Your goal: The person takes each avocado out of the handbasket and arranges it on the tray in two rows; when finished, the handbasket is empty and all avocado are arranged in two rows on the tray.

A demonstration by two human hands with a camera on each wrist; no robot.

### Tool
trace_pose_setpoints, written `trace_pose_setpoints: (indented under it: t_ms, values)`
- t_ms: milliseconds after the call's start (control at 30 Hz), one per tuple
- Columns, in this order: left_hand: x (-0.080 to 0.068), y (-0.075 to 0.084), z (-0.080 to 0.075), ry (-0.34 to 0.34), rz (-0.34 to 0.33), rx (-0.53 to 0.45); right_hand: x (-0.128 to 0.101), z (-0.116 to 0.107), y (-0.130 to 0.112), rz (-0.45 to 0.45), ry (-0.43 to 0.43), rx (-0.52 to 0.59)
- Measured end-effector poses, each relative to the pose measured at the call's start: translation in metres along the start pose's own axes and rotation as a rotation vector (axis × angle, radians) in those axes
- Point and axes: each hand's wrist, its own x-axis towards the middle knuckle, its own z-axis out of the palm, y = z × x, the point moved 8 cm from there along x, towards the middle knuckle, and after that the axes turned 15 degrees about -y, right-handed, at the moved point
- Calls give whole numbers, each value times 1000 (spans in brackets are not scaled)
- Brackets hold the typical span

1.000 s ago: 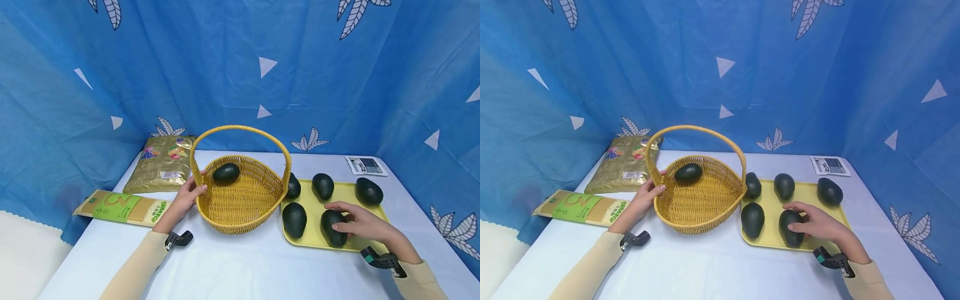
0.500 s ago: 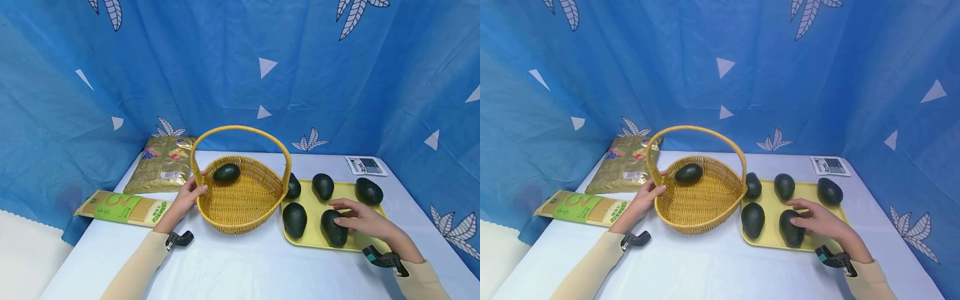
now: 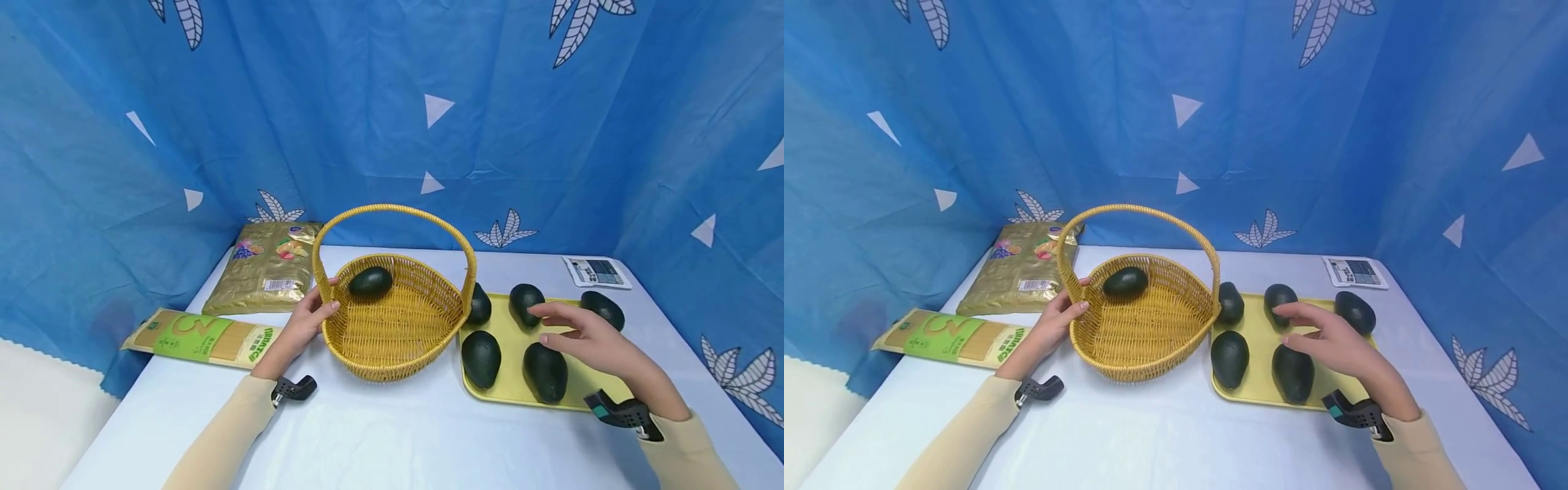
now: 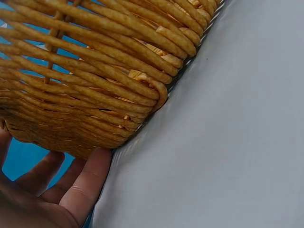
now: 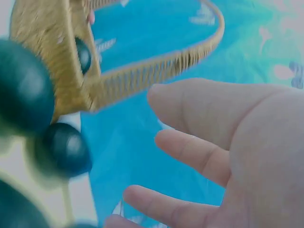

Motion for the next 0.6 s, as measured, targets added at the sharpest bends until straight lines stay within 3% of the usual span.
trace_pose_setpoints:
  t_ms: [200, 333, 600]
  values:
    - [0, 0, 2, -11, 0, -17, 20, 4, -43, -80, -67, -32]
    - [2, -1, 3, -11, -8, -19, 35, 13, -67, -146, -156, 3]
    - [2, -6, -1, 5, -25, -33, 79, 38, -109, -224, -284, -6]
